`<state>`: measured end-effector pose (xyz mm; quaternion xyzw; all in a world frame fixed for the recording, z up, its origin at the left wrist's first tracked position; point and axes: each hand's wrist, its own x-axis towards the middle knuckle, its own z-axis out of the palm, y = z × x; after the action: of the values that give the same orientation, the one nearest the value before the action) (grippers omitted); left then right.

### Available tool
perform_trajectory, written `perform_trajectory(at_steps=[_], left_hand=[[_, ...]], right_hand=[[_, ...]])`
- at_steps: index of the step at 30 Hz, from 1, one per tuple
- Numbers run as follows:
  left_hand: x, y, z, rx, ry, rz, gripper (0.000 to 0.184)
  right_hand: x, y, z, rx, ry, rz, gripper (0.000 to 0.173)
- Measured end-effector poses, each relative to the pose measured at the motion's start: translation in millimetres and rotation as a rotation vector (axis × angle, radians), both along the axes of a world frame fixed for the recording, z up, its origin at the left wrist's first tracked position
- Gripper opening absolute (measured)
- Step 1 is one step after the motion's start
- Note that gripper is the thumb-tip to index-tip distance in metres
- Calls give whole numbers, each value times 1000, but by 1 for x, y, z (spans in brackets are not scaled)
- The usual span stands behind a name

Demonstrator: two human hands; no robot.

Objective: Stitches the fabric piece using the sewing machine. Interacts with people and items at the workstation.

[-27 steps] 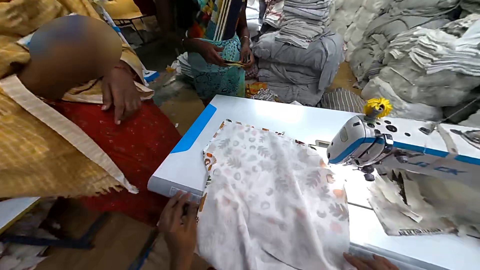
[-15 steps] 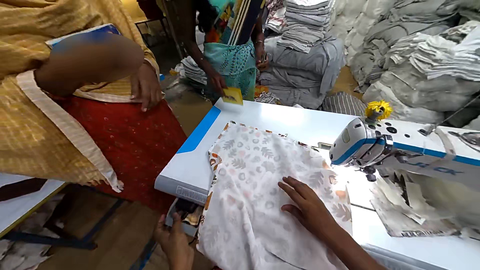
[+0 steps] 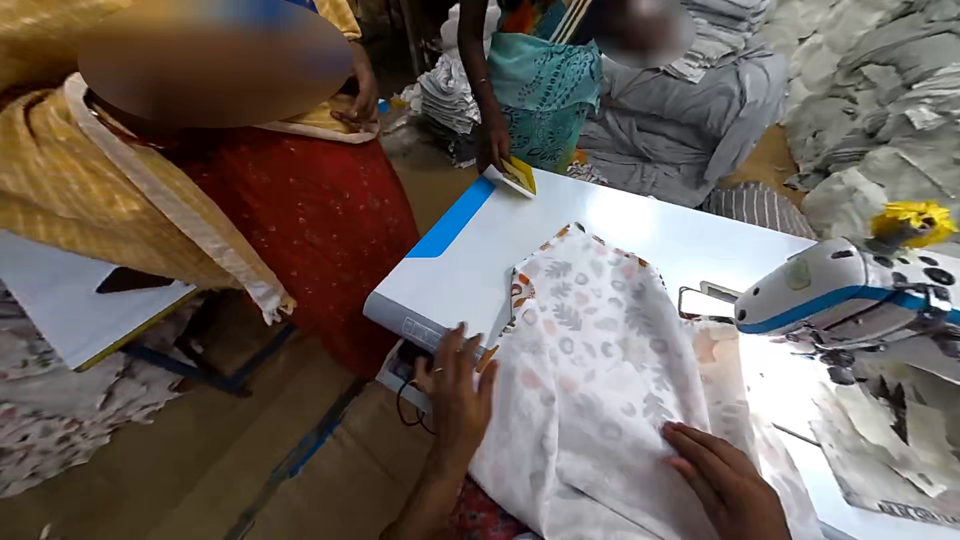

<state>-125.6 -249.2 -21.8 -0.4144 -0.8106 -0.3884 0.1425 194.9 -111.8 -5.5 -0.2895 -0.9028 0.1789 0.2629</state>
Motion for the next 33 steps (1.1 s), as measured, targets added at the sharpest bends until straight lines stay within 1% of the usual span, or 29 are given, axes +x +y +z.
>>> perform_trajectory(at_steps=[3,4,5,6,7,8,10,11,12,14,16,17,19,22,24,25,27,29,30,31,33], left_hand=[[34,28,3,-307,-142,-302,51],[44,33,4,-382,-131,-412,54],[53,35,6,-403,-122,-517,55],[58,33,10,-368,-146,-620,51],[61,29,14,-286,-182,-706,43],[61,24,19,-184,-265,-793,35],[54,13,31,-37,-613,-983,32],[51,6,31,36,-709,-988,31],[47,0,27,111,-695,-902,27],[33,-9,17,289,-577,-618,21],[9,-19,14,421,-521,-302,21],[-6,-26,18,461,-507,-133,25],[-34,-41,22,576,-586,145,31],[-62,-62,18,780,-847,432,31],[-66,-75,9,762,-948,504,31],[-63,-81,3,698,-943,491,33],[-55,-89,-9,566,-866,421,36],[-50,-90,-16,456,-779,370,38],[-50,-89,-17,403,-758,352,44],[-51,-86,-19,370,-764,339,54],[-55,-76,-22,384,-895,362,77]], right_hand=[[-6,1,12,2,12,-29,37],[-8,3,11,25,11,-26,37],[-10,4,10,42,5,-22,37],[-10,5,8,45,-1,-17,36],[-9,5,7,35,-6,-16,33],[-7,4,7,19,-1,-17,30],[-5,0,11,-21,13,-42,24],[-4,-2,16,-55,15,-58,22],[-4,-2,19,-81,13,-72,22],[-9,0,24,-69,25,-69,26],[-23,7,28,22,51,-4,30],[-35,11,32,86,70,54,31],[-68,15,42,186,100,223,30],[-125,11,58,268,95,562,24],[-163,4,59,287,80,742,22],[-179,0,56,287,67,801,21],[-207,-6,45,261,29,862,20],[-225,-13,30,215,-13,857,18],[-233,-16,24,188,-31,843,18],[-239,-18,17,169,-49,833,18],[-251,-22,8,123,-130,834,16]])
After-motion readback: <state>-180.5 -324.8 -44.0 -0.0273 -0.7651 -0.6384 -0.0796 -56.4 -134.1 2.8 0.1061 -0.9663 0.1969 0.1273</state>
